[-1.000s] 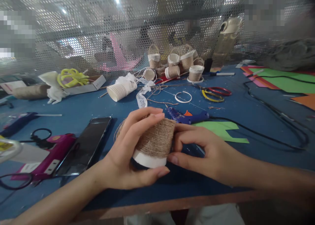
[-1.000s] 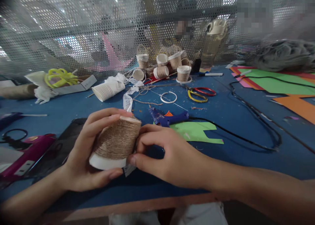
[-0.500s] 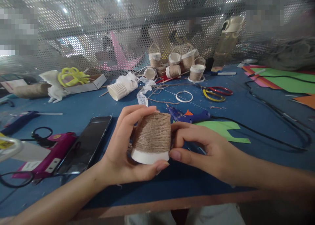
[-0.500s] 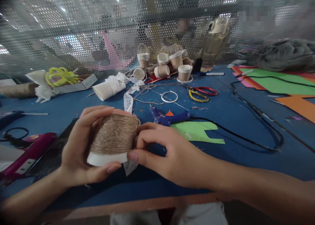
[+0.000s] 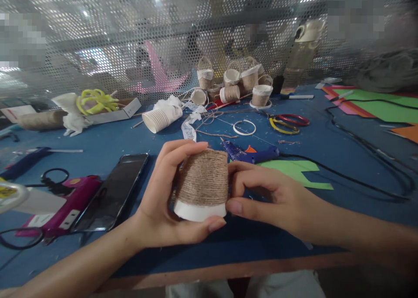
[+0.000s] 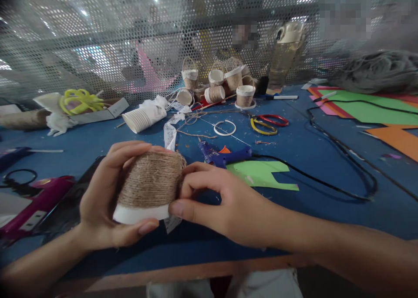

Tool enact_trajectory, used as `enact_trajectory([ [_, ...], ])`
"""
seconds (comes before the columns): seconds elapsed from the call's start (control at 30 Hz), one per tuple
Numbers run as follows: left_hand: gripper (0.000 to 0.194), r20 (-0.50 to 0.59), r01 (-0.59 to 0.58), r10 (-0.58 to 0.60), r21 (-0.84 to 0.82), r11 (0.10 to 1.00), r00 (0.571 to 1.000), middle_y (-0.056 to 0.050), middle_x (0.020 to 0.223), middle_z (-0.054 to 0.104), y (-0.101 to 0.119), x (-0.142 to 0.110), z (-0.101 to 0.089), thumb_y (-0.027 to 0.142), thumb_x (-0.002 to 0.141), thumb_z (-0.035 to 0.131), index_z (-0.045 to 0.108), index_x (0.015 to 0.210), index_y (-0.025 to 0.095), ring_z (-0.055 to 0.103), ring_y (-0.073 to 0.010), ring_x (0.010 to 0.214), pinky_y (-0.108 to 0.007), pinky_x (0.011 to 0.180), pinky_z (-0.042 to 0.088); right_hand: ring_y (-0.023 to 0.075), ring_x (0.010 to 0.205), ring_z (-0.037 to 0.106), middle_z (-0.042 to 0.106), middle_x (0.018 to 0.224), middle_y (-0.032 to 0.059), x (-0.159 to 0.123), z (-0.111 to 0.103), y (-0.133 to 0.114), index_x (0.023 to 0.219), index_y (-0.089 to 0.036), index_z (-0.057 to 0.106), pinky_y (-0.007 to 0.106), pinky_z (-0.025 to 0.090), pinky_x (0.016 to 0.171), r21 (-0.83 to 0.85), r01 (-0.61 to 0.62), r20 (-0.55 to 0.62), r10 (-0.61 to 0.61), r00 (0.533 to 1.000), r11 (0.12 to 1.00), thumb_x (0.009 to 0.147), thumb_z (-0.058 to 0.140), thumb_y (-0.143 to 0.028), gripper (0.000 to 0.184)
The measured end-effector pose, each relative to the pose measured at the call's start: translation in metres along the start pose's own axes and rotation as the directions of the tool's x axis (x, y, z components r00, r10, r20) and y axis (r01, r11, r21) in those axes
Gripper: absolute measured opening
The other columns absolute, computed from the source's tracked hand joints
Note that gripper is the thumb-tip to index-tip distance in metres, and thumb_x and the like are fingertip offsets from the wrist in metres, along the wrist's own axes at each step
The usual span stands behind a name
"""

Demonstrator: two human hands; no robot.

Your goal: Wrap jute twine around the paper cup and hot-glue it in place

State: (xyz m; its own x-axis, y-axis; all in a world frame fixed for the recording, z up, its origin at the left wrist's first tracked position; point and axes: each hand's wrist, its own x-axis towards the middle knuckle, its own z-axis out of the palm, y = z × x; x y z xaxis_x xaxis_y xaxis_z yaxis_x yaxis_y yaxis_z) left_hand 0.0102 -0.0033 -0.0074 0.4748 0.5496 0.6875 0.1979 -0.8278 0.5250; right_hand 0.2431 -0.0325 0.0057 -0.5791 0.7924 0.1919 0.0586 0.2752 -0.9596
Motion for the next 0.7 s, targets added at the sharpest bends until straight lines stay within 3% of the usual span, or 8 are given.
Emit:
enact_trajectory([
  [0.17,0.083,-0.020,-0.024,0.023,-0.028,0.999,1.000,-0.012,0.131,0.048,0.0016,0.0008,0.0016,0.053,0.077,0.082,0.048,0.147,0.025,0.055,-0.0299,0.118,-0.047,0.098,0.056,0.0164,0.100,0.060,0.060,0.100,0.0016,0.0012,-0.0012,0.0008,0.076,-0.020,0.059,0.032,0.048,0.094,0.018,-0.003,0.024,0.003,1.000,1.000,0.097,0.067,-0.035,0.027],
  [0.37,0.085,-0.011,-0.006,0.006,-0.076,0.997,1.000,-0.013,0.132,0.046,-0.0006,-0.0009,0.0038,0.047,0.075,0.086,0.047,0.147,0.024,0.056,-0.0331,0.120,-0.053,0.101,0.054,0.0160,0.101,0.061,0.058,0.099,0.0006,0.0006,-0.0012,0.0015,0.075,-0.019,0.058,0.031,0.048,0.094,0.005,0.002,0.016,-0.002,1.000,1.000,0.096,0.067,-0.029,0.025],
  [0.7,0.084,-0.004,0.012,-0.012,-0.087,0.996,1.000,-0.011,0.131,0.048,-0.0021,-0.0001,0.0020,0.052,0.077,0.083,0.046,0.149,0.027,0.057,-0.0339,0.120,-0.052,0.101,0.055,0.0156,0.096,0.057,0.058,0.101,0.0007,-0.0010,-0.0016,0.0041,0.078,-0.020,0.059,0.033,0.048,0.093,0.024,0.001,0.021,-0.002,1.000,1.000,0.097,0.067,-0.031,0.023],
])
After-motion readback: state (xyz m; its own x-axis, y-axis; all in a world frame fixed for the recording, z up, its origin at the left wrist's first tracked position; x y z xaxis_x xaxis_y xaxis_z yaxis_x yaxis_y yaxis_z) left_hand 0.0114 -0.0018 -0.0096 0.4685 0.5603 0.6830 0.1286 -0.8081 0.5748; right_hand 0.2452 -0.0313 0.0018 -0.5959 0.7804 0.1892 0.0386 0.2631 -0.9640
